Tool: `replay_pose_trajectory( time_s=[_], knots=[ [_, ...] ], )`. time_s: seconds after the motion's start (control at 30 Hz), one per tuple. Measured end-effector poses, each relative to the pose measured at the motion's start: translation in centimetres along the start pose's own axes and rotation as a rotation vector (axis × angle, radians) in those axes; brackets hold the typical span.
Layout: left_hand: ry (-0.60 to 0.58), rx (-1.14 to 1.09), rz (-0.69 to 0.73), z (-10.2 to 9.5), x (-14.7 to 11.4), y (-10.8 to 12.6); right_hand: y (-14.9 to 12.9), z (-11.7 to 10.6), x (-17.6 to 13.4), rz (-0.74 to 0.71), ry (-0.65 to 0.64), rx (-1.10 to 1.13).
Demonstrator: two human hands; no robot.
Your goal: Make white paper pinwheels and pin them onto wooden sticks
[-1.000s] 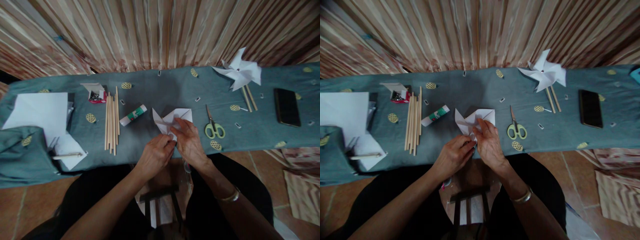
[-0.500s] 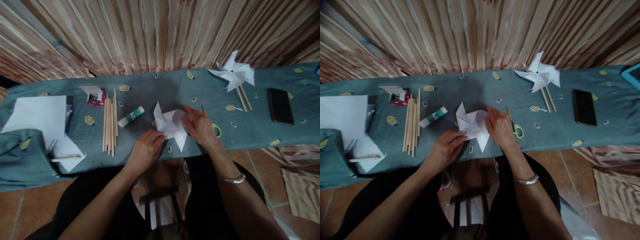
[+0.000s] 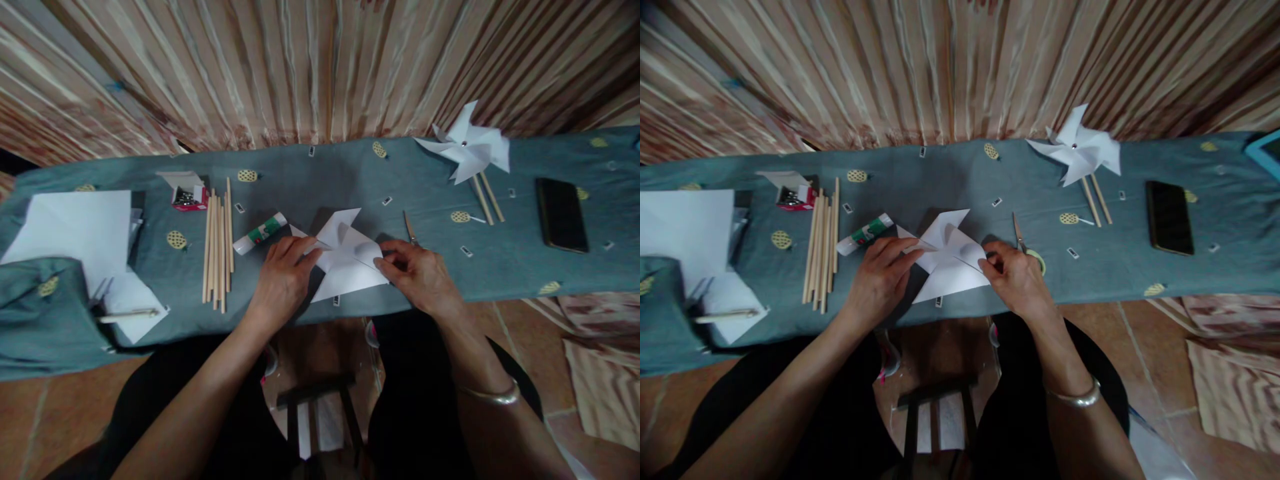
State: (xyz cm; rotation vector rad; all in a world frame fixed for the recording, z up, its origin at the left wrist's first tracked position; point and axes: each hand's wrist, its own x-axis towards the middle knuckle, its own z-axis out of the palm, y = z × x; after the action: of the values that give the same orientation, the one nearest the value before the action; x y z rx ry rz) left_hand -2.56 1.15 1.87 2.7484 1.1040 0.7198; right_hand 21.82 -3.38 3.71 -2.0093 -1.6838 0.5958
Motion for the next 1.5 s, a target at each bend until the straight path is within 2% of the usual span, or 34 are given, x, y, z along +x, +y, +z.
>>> replay_pose_trajectory(
  time_s=[0.23,0.4,0.6,0.87,1.0,1.1,1.23,1.37,1.5],
  knots=[
    [0.034,-0.094,0.097,0.4,-0.6,2.3,0.0,-0.1,-0.3,-0.006,0.014,-0.014],
    [-0.066,-0.136,0.118,0.6,-0.5,3.0,-0.2,-0.2,-0.5,-0.015,0.085,0.000],
    [-0.085,-0.100,0.138,1.2,-0.4,3.5,-0.1,0.1,-0.5,-0.070,0.052,-0.032],
    [-0.054,-0.111,0.142,0.5,-0.6,3.6,0.2,-0.1,-0.5,-0.025,0.008,-0.049],
    [-0.047,-0.145,0.100,0.7,-0.9,3.2,0.6,-0.2,-0.7,-0.020,0.033,0.053],
    [-0.074,-0.163,0.075,0.9,-1.0,3.1,0.8,-0.3,-0.7,-0.115,0.048,0.245],
    [-0.084,-0.178,0.072,0.8,-1.0,3.2,0.8,-0.1,-0.5,-0.196,-0.021,0.460],
    [-0.078,-0.192,0.097,0.5,-1.1,3.4,0.3,0.3,-0.5,-0.184,-0.047,0.525],
    [-0.076,-0.188,0.108,0.5,-1.3,3.5,-0.3,1.2,-0.6,-0.162,-0.004,0.518]
  ],
)
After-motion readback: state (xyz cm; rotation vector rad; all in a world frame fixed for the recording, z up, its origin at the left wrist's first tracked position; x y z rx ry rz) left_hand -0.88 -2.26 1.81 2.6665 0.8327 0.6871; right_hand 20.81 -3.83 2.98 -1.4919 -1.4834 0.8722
